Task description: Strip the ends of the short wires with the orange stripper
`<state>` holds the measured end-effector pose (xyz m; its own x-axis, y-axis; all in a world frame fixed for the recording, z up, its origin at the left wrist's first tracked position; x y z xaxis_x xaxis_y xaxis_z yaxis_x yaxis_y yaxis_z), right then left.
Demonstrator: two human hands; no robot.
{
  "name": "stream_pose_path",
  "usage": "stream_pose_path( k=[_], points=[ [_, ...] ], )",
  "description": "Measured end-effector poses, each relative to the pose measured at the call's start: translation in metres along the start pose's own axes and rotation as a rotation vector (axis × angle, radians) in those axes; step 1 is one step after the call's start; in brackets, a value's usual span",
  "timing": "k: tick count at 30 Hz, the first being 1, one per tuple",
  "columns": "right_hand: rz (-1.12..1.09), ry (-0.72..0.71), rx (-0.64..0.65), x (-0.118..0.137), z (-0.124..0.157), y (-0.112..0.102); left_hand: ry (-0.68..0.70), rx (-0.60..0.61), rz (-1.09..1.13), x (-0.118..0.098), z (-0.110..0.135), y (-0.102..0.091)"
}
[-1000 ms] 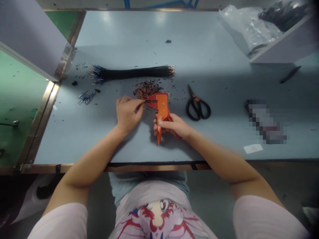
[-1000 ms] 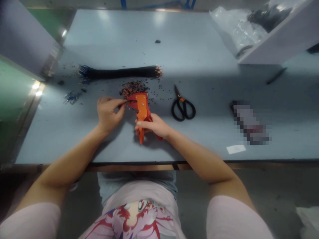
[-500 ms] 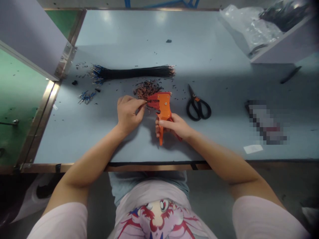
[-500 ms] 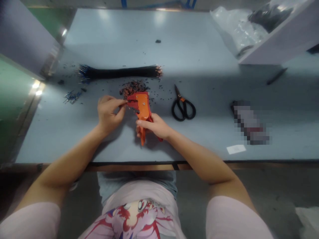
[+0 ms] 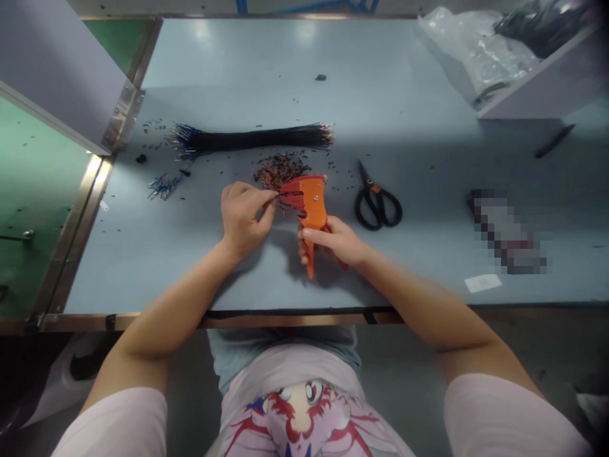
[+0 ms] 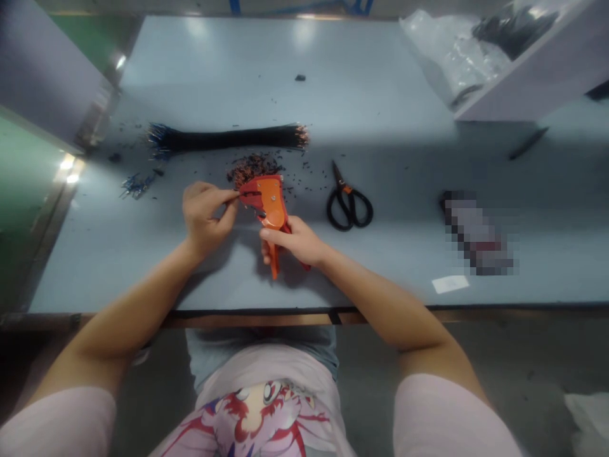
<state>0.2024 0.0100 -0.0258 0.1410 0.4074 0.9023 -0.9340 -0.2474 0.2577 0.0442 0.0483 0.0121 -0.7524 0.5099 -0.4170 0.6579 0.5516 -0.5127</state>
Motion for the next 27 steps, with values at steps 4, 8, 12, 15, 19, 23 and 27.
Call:
stream_pose_path(
  k=[4, 8, 12, 15, 19, 23, 27],
  points=[
    [0.029, -0.014, 0.005, 0.003, 0.001, 0.001, 0.003, -0.019, 0.019, -0.001, 0.000, -0.001],
    [0.054, -0.055, 0.010, 0.005, 0.003, 0.002, 0.026, -0.028, 0.020, -0.002, 0.000, -0.002],
    [0.108, -0.106, 0.008, 0.004, 0.003, 0.004, 0.017, -0.026, 0.049, -0.002, 0.001, -0.002],
    [0.136, -0.125, 0.006, 0.002, 0.003, 0.004, 0.013, -0.002, 0.022, -0.004, 0.000, -0.001],
    [0.134, -0.120, -0.001, 0.000, 0.003, 0.004, 0.013, -0.009, 0.028, -0.008, -0.002, -0.003],
    [0.167, -0.123, -0.009, 0.001, 0.004, 0.003, 0.009, 0.004, 0.033, -0.009, -0.002, -0.004],
    [0.185, -0.118, -0.040, 0.001, 0.005, 0.003, 0.023, -0.013, 0.025, -0.011, -0.002, -0.005]
  ],
)
Point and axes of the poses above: each hand's wrist, its own z-axis away from the middle knuckle, its own y-axis out of the palm, x = y × z, the point moved 6 cm from there along -z, towards the middle knuckle, and after that the axes turned 15 degrees about -x, right-handed, at the moved point
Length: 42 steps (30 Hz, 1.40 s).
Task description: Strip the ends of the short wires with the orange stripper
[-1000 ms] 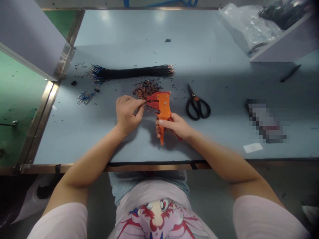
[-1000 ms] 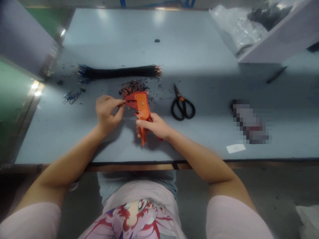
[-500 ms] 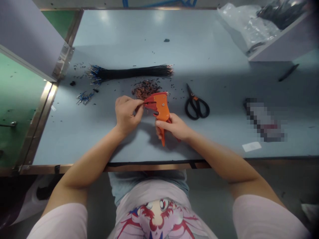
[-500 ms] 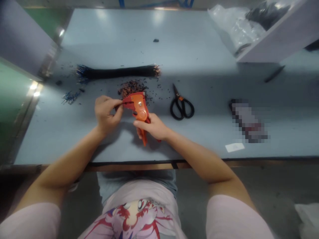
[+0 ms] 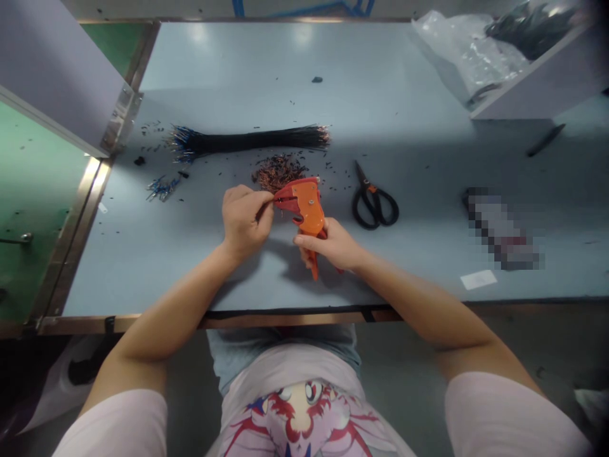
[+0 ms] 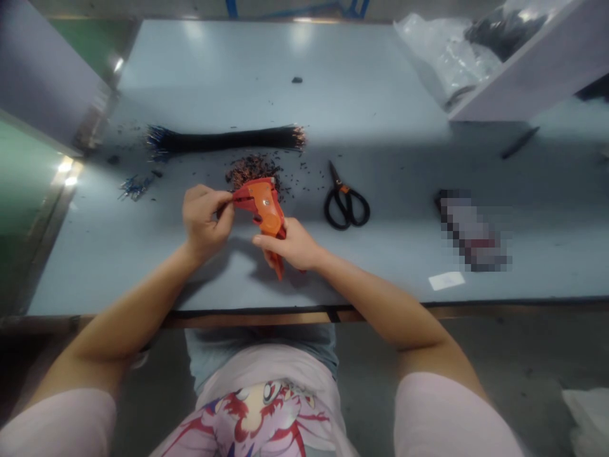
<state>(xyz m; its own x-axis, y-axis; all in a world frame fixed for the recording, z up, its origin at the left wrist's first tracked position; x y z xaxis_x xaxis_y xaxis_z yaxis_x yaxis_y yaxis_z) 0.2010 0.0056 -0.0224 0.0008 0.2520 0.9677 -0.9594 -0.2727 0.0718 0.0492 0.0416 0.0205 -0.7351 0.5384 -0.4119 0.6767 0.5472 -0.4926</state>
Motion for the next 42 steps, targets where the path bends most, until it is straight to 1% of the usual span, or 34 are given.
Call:
stream_pose_path(
  k=[3, 6, 8, 11, 13, 17, 22, 24, 28, 31, 34, 38, 42],
  points=[
    [-0.009, -0.016, -0.047, 0.000, -0.001, -0.002, -0.002, -0.006, 0.017, -0.001, 0.000, 0.001],
    [-0.056, -0.010, -0.031, -0.001, -0.003, -0.002, -0.028, -0.009, 0.014, 0.000, 0.000, 0.001],
    [-0.132, 0.029, -0.035, -0.001, -0.006, -0.006, -0.062, -0.035, -0.001, 0.004, 0.000, 0.000],
    [-0.292, 0.117, -0.099, 0.000, -0.011, -0.015, -0.130, -0.081, 0.022, 0.011, 0.001, -0.001],
    [-0.341, 0.160, -0.110, -0.001, -0.012, -0.017, -0.172, -0.077, 0.071, 0.015, 0.002, 0.001],
    [-0.290, 0.173, -0.045, -0.005, -0.009, -0.011, -0.198, -0.047, 0.109, 0.016, 0.004, 0.004],
    [-0.199, 0.099, 0.000, -0.005, -0.005, -0.004, -0.168, -0.062, 0.111, 0.013, 0.004, 0.002],
    [-0.184, 0.092, 0.006, -0.005, -0.005, -0.003, -0.158, -0.059, 0.102, 0.013, 0.004, 0.002],
    [-0.192, 0.137, -0.007, -0.005, -0.004, -0.001, -0.126, -0.041, 0.065, 0.012, 0.005, 0.004],
    [-0.213, 0.198, -0.003, -0.007, -0.003, 0.001, -0.107, -0.049, 0.059, 0.010, 0.005, 0.003],
    [-0.225, 0.243, -0.001, -0.010, -0.003, 0.001, -0.116, -0.064, 0.067, 0.011, 0.004, 0.003],
    [-0.247, 0.260, 0.015, -0.015, -0.005, 0.000, -0.137, -0.088, 0.082, 0.013, 0.005, 0.003],
    [-0.254, 0.257, 0.021, -0.016, -0.006, -0.001, -0.121, -0.069, 0.073, 0.014, 0.005, 0.004]
  ],
)
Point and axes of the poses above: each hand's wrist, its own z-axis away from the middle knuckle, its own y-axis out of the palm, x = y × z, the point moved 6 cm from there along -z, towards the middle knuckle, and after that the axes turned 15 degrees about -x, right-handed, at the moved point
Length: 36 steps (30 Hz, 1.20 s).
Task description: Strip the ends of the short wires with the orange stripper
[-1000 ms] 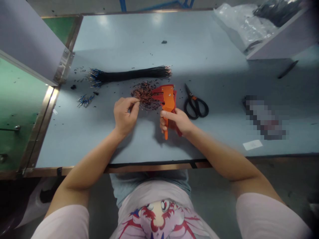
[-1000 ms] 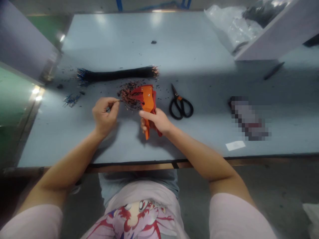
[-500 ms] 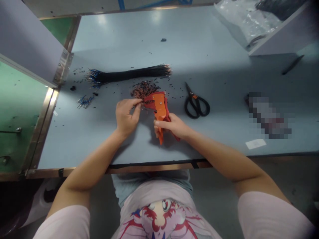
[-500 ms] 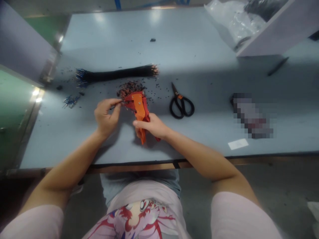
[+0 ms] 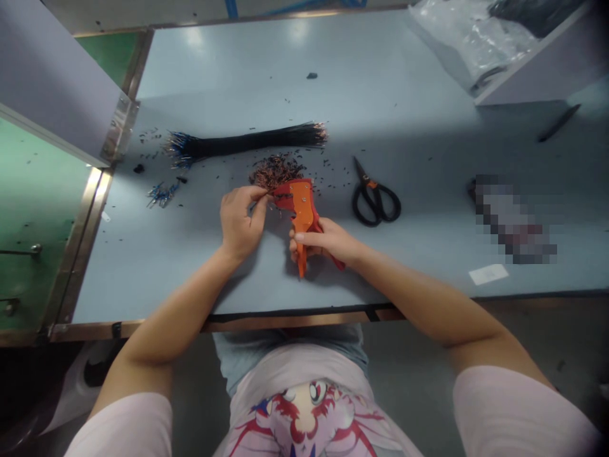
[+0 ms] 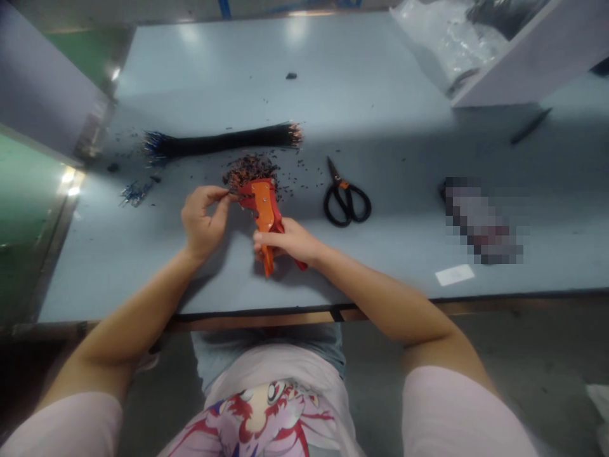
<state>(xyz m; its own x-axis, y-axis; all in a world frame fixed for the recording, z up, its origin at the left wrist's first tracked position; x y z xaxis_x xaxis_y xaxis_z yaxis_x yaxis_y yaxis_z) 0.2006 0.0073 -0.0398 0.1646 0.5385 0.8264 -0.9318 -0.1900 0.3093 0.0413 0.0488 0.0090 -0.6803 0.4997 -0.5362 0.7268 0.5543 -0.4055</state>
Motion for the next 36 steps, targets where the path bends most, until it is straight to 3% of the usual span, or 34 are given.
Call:
stream_pose_path(
  k=[19, 27, 36],
  points=[
    [-0.004, -0.099, 0.014, 0.006, 0.004, 0.006, 0.128, 0.019, -0.024, -0.010, -0.003, -0.001],
    [0.050, -0.144, 0.023, 0.007, 0.006, 0.006, 0.179, -0.027, -0.022, -0.016, -0.004, -0.004],
    [0.110, -0.180, 0.052, 0.012, 0.010, 0.009, 0.181, -0.008, -0.042, -0.015, -0.002, -0.005]
  ],
)
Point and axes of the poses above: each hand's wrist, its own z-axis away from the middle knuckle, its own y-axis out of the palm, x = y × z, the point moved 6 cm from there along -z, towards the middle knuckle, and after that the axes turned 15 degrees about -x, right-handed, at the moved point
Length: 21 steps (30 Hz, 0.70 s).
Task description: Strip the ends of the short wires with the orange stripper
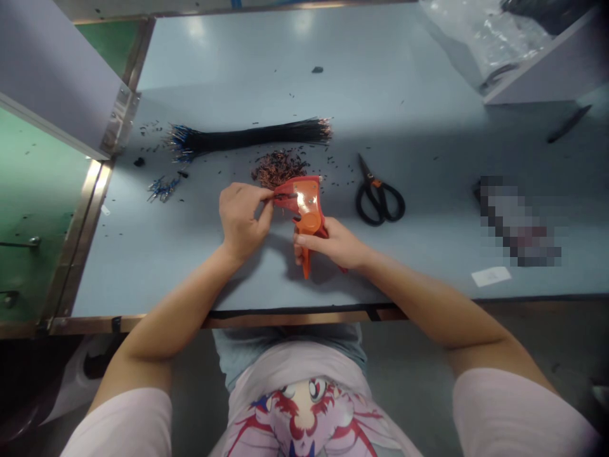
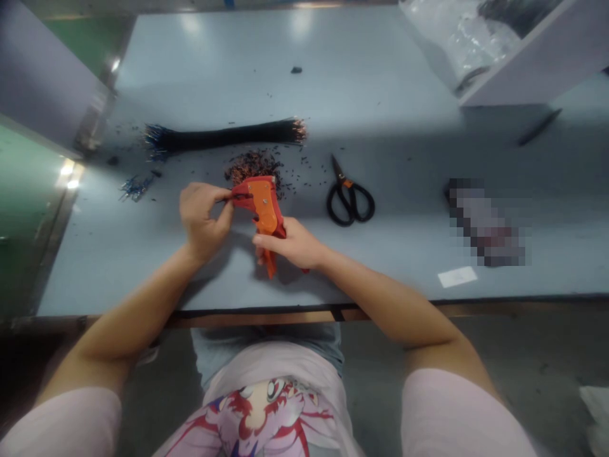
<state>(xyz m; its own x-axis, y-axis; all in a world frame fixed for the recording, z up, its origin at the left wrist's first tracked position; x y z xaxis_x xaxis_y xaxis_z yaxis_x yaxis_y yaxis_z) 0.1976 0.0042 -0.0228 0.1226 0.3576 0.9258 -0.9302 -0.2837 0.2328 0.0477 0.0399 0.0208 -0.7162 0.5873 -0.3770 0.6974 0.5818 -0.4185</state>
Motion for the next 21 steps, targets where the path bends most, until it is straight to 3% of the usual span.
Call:
stream_pose_path(
  k=[21],
  points=[
    [0.106, -0.055, -0.011, 0.003, 0.005, 0.003, -0.008, 0.057, 0.036, -0.013, -0.004, -0.005]
  ],
)
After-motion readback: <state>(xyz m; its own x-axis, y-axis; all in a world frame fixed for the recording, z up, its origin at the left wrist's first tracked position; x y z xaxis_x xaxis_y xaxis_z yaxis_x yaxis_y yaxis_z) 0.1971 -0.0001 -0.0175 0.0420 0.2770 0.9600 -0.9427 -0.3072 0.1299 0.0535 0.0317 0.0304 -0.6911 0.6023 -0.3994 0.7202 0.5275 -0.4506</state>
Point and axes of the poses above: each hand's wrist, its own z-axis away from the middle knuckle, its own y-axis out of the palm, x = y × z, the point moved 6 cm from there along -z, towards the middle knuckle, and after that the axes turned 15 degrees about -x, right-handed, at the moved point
